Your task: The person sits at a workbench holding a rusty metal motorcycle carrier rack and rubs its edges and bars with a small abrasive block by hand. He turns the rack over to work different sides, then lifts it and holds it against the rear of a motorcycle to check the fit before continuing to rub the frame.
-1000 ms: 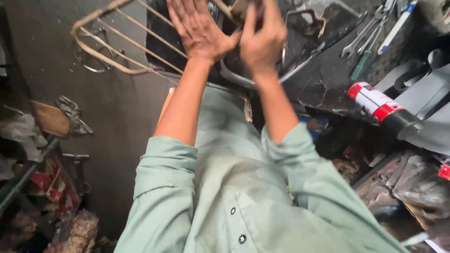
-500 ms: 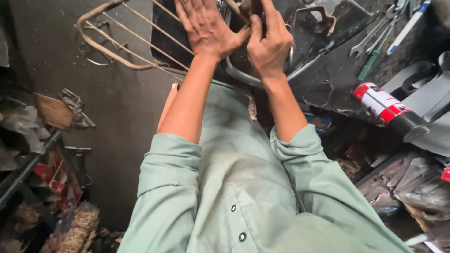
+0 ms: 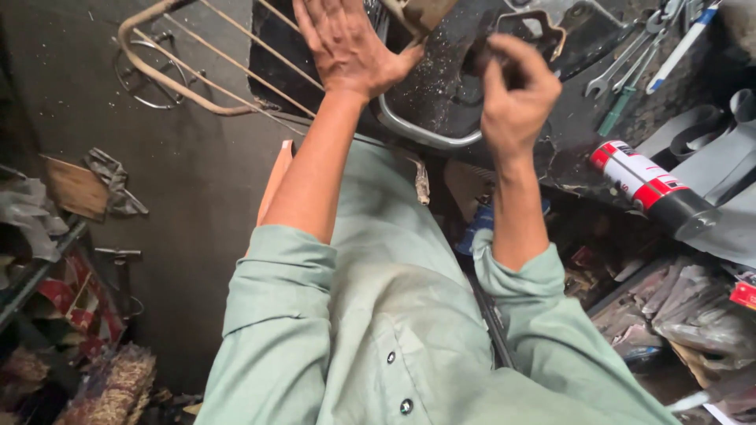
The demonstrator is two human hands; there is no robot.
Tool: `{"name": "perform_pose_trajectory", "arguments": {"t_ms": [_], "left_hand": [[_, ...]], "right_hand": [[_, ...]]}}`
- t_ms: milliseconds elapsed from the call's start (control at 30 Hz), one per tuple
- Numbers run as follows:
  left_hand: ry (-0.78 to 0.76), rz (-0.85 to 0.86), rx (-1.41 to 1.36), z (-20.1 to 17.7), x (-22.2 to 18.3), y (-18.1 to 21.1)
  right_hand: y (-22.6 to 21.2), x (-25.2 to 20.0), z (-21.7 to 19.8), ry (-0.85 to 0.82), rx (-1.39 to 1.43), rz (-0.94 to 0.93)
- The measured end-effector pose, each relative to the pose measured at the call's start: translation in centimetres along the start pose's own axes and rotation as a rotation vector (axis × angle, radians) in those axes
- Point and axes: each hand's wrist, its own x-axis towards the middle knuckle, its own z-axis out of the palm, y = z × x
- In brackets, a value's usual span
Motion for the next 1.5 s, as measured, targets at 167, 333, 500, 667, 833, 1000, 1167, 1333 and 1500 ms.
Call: {"name": "perform_pose_trajectory", "arguments": {"t_ms": [167, 333, 500, 667, 833, 1000, 1167, 1333, 1500], "left_hand": [[0.129, 0.078, -0.007, 1.8, -0.1, -1.0], [0.254, 0.128, 0.007, 2.2, 0.0, -1.3], [-0.244, -0.115, 0.053, -3.0, 0.3, 1.4], [-0.034, -0.012, -0.001, -0.2, 0.0, 0.2], [0.366, 0.151, 0.011, 0.5, 0.3, -0.1], [0.001, -0.021, 0.004, 0.9, 0.1, -0.1], [0.189, 0.076, -0.032, 0.0, 0.2, -0.2], [-0.231, -0.083, -0.008, -1.5, 0.4, 0.7], [0.156, 0.062, -0.062, 2.5, -0.4, -0.8]], "right_hand": [[0.1, -2.1, 0.3, -0.189, 0.262, 0.22], [-2.3, -0.5, 3.2, -0.053, 0.172, 0.062], [-1.6, 3.6, 5.7, 0.023, -0.341, -0.303], [-0.9, 3.9, 7.2, 0.034, -0.433, -0.434], [-0.6, 2.2, 6.7, -0.041, -0.417, -0.418], [-2.5, 4.4, 7.8, -0.069, -0.439, -0.514], [-0.6, 2.8, 6.0, -0.081, -0.508, -0.431], [-1.1, 3.4, 5.8, -0.055, -0.509, -0.49], [-0.5, 3.0, 5.3, -0.064, -0.59, -0.446]]}}
